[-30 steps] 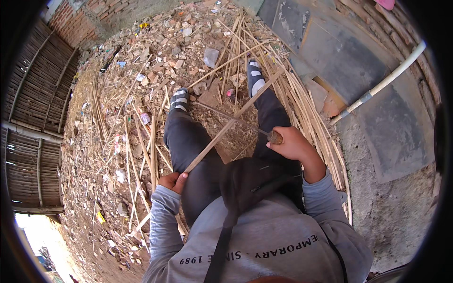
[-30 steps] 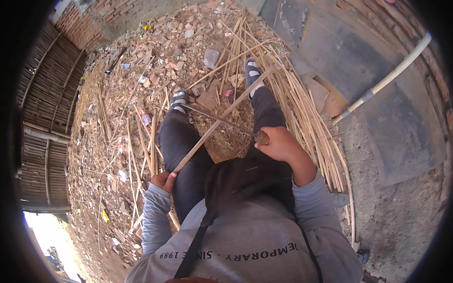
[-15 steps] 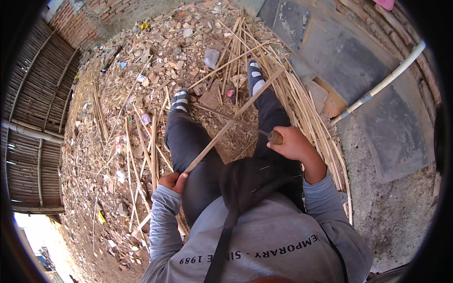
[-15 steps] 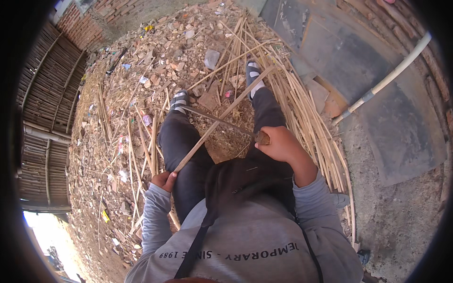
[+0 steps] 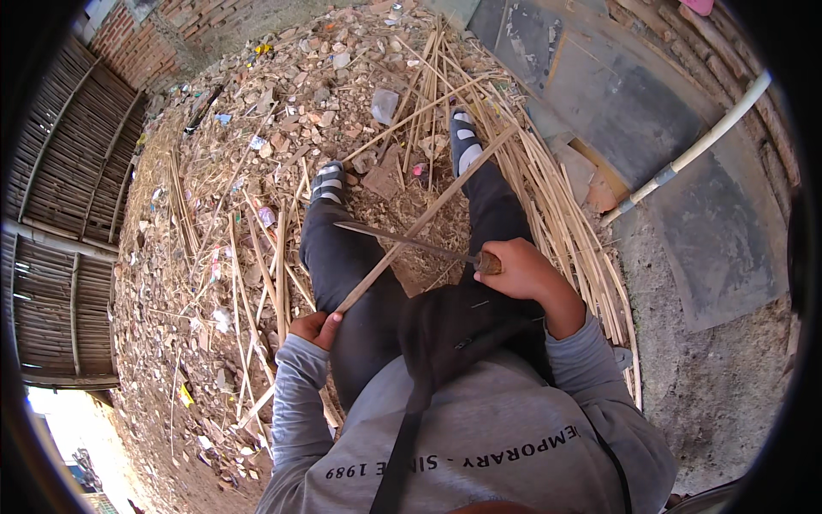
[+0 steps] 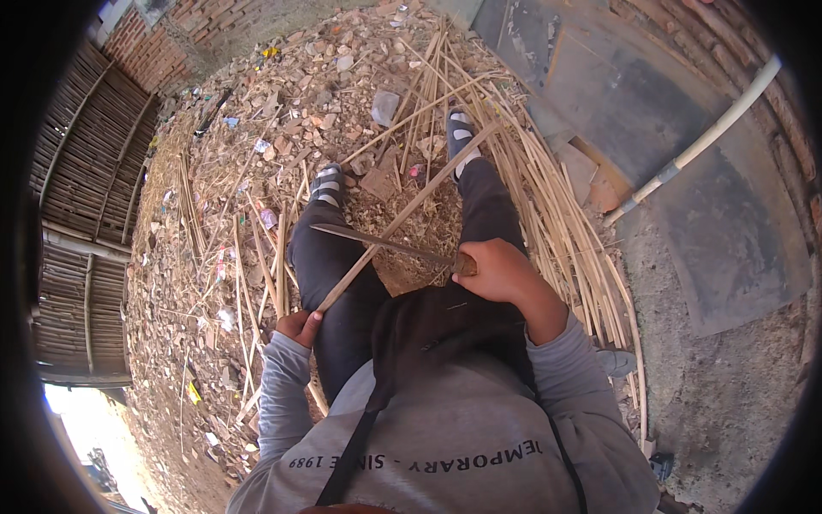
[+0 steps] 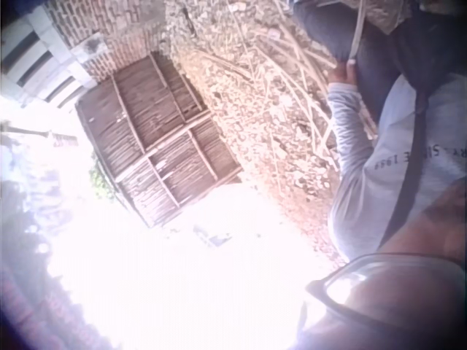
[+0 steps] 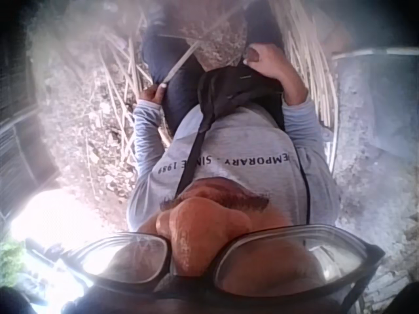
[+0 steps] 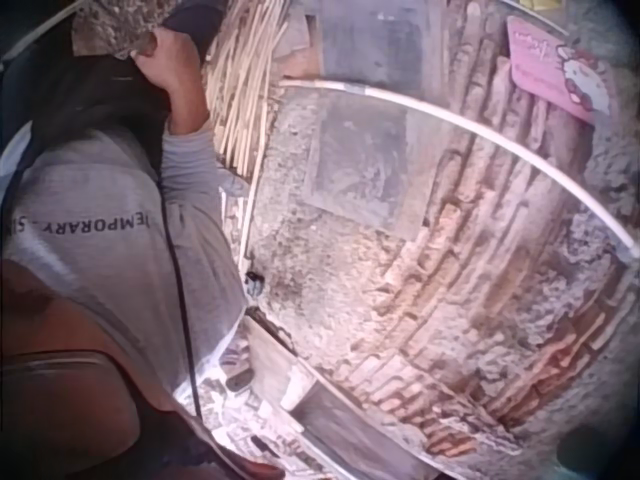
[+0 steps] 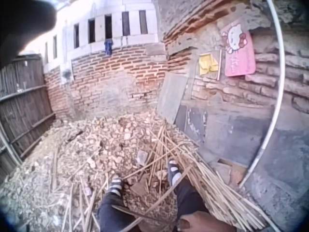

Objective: The person scrapes thin strips of bamboo with a blade to smooth the surface while sitting on the ground.

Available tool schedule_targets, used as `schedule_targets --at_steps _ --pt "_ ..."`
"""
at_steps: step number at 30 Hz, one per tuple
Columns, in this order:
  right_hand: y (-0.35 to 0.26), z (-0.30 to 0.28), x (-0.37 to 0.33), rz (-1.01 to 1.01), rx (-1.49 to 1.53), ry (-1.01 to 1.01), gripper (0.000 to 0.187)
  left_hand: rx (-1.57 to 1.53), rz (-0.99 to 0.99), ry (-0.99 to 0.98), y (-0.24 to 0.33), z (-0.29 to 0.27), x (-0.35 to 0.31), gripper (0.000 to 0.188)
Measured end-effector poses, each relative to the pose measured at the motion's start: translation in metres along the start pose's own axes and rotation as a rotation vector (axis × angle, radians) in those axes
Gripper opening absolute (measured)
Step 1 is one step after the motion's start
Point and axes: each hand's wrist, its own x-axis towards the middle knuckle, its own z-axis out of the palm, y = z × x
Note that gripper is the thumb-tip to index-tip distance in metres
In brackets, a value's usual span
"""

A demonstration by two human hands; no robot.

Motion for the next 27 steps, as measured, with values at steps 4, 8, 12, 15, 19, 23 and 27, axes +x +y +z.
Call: schedule_targets --at_steps 4,8,12,15,19,23,27 --pt "0.0 0.008 -0.001 0.005 0.036 0.015 0.033 0.035 0.014 0.0 0.001 0.0 0.001 0.057" --pt "-0.006 0.011 -0.001 0.057 0.065 -0.026 0.032 0.041 0.006 0.004 -0.004 0.001 0.001 0.058" --pt "-0.005 0.013 0.0 0.083 0.061 -0.05 0.032 0.032 0.011 0.016 -0.003 0.001 0.0 0.057" --pt "-0.005 0.013 0.0 0.066 0.081 -0.044 0.032 0.011 -0.019 0.012 -0.008 0.003 0.001 0.056" --pt "-0.005 0.012 0.0 0.07 0.111 -0.059 0.034 0.005 -0.018 0.011 -0.005 0.003 0.001 0.055" --pt "-0.001 0.015 0.001 0.07 0.129 -0.07 0.036 -0.017 0.001 0.018 -0.004 0.003 0.001 0.053" --pt "-0.002 0.014 0.001 0.071 0.131 -0.071 0.036 -0.038 -0.007 0.009 -0.008 0.004 0.002 0.053"
